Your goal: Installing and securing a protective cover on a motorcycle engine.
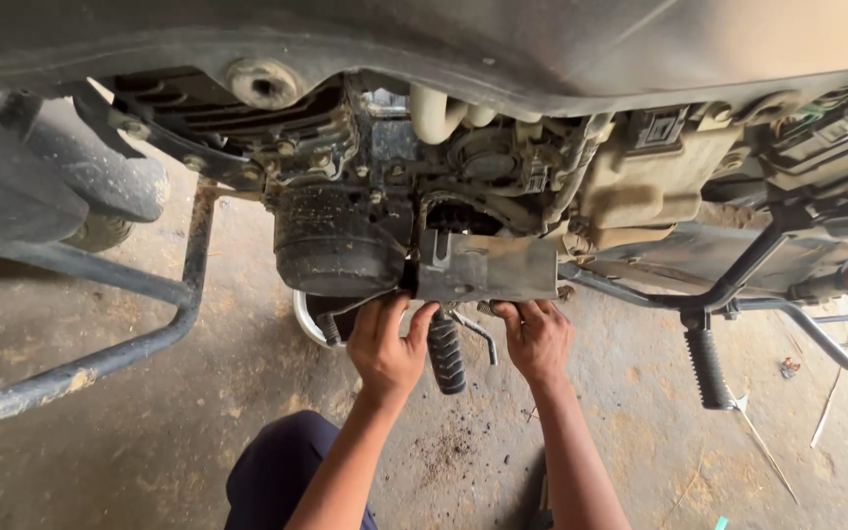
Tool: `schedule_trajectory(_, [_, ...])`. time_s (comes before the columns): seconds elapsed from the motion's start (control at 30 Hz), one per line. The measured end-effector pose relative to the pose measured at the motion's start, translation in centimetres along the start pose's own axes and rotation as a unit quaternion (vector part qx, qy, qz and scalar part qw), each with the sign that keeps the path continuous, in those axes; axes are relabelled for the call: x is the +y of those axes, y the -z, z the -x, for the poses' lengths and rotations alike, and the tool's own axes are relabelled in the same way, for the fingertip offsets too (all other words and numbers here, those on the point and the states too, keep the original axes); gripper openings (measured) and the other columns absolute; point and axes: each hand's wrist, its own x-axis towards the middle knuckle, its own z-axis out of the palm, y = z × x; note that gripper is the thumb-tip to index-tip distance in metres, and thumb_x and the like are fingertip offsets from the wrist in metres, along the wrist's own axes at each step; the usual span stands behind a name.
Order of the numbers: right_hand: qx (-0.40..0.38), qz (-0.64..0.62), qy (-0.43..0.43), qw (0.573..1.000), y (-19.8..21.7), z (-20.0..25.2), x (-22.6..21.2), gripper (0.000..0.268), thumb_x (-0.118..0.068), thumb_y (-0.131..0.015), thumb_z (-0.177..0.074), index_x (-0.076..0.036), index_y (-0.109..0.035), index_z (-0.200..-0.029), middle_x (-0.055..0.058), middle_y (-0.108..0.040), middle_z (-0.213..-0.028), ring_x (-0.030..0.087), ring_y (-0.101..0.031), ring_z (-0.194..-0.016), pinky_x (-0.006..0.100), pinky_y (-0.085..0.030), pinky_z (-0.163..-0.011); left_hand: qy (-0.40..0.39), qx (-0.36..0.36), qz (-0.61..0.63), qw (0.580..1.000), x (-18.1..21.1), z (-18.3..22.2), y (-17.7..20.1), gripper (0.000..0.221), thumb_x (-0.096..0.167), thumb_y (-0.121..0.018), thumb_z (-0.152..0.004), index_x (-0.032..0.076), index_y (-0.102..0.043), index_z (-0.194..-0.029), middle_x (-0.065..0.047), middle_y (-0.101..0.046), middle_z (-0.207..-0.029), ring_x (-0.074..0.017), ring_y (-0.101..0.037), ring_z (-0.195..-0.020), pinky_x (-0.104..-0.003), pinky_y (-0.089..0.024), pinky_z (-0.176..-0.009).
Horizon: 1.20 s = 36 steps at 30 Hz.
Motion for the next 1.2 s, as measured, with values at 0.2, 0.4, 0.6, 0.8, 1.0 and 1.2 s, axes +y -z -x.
schedule_trajectory(0.2, [-0.017,0.068,0.033,0.997,1.4,0.2,0.3,0.068,-0.070,-0.060,-0.086,-0.004,-0.074,-0.095,0.013,-0.066,-0.104,0.024,-0.066,-0.082,0.034,-0.053,-0.056,0.029,-0.080,0.087,0.993,-0.3,-1.8,1.5,0.021,0.019,-0.077,-0.096,0.000,-0.070,-0.102,-0.006,-0.071,-0.081,-0.0176,-0.070,-0.067,-0.030,-0.055,-0.059])
schedule_trajectory(0.4, [0.079,-0.073,0.026,0.994,3.8,-0.9,-3.5,0.085,-0.076,-0.055,-0.091,0.005,-0.068,-0.111,0.011,-0.061,-0.102,0.017,-0.062,-0.082,0.031,-0.052,-0.061,-0.006,-0.139,0.090,0.986,-1.1,-2.8,2.9,0.014,0.019,-0.069,-0.102,0.008,-0.071,-0.095,-0.003,-0.073,-0.082,-0.0116,-0.069,-0.063,-0.024,-0.056,-0.053])
schedule_trajectory(0.6, [0.067,-0.228,-0.104,0.966,2.5,-1.6,-6.8,0.039,-0.035,-0.053,-0.109,-0.002,-0.072,-0.106,0.007,-0.066,-0.093,0.017,-0.061,-0.077,0.030,-0.047,-0.065,0.068,-0.163,0.049,0.983,-0.9,-2.1,2.1,0.031,0.031,-0.070,-0.100,0.009,-0.066,-0.078,0.000,-0.066,-0.063,-0.0083,-0.060,-0.046,-0.022,-0.049,-0.041])
schedule_trajectory(0.8, [0.050,-0.233,-0.053,0.970,3.7,-2.7,-6.6,0.028,-0.029,-0.060,-0.106,-0.003,-0.073,-0.107,0.006,-0.067,-0.087,0.017,-0.064,-0.074,0.034,-0.049,-0.064,-0.041,-0.172,0.025,0.984,-1.3,-3.6,3.3,0.031,0.031,-0.065,-0.105,0.011,-0.067,-0.081,0.000,-0.069,-0.068,-0.0067,-0.061,-0.050,-0.022,-0.046,-0.040])
schedule_trajectory(1.0, [0.089,-0.107,0.024,0.990,3.1,-2.2,-5.2,0.039,-0.028,-0.084,-0.088,-0.002,-0.063,-0.108,0.014,-0.066,-0.095,0.023,-0.065,-0.077,0.035,-0.051,-0.063,-0.053,-0.169,-0.085,0.981,0.4,-3.7,2.8,0.034,0.038,-0.075,-0.097,0.007,-0.067,-0.087,-0.004,-0.071,-0.071,-0.0130,-0.063,-0.050,-0.026,-0.049,-0.042])
schedule_trajectory(1.2, [0.047,-0.051,-0.152,0.986,0.2,1.2,-3.3,0.045,-0.042,-0.071,-0.101,-0.003,-0.058,-0.119,0.016,-0.071,-0.101,0.024,-0.068,-0.084,0.040,-0.053,-0.070,0.062,-0.050,-0.050,0.996,0.6,2.2,0.0,0.050,0.045,-0.082,-0.085,0.002,-0.061,-0.102,-0.008,-0.070,-0.087,-0.0193,-0.070,-0.077,-0.031,-0.059,-0.067])
